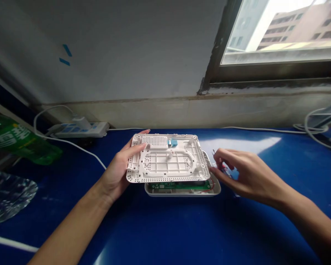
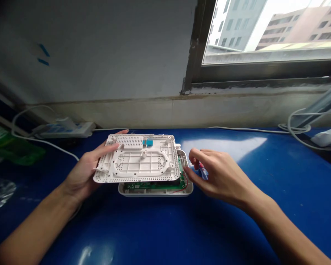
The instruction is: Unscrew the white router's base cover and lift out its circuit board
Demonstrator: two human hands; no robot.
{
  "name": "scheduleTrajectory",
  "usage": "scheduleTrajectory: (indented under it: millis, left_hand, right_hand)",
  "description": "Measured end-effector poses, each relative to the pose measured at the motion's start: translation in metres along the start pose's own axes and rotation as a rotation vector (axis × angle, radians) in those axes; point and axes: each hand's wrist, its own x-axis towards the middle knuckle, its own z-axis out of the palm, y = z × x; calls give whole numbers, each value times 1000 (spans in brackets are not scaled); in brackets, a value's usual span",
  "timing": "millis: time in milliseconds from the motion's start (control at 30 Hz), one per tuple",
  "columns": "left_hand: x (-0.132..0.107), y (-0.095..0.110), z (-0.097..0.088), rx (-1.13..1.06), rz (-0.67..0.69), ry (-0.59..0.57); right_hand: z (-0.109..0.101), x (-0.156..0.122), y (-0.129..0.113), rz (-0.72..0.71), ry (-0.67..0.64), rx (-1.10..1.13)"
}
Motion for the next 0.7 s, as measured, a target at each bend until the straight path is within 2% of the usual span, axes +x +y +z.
scheduleTrajectory:
  millis: [133, 400, 567, 700]
  left_hand:
    - [1, -1, 1, -14, -3, -3]
    - [2, -7, 1, 11, -15, 8]
    - [3, -2, -3, 25, 10, 5]
    - [6, 0, -7, 40, 33, 6]
  right_hand:
    - [0, -1, -2, -36, -67, 58]
    - [7, 1, 4, 191, -78, 369]
    - [0, 6, 2, 317, 28, 687]
    - [-1, 4, 1, 364, -76, 939]
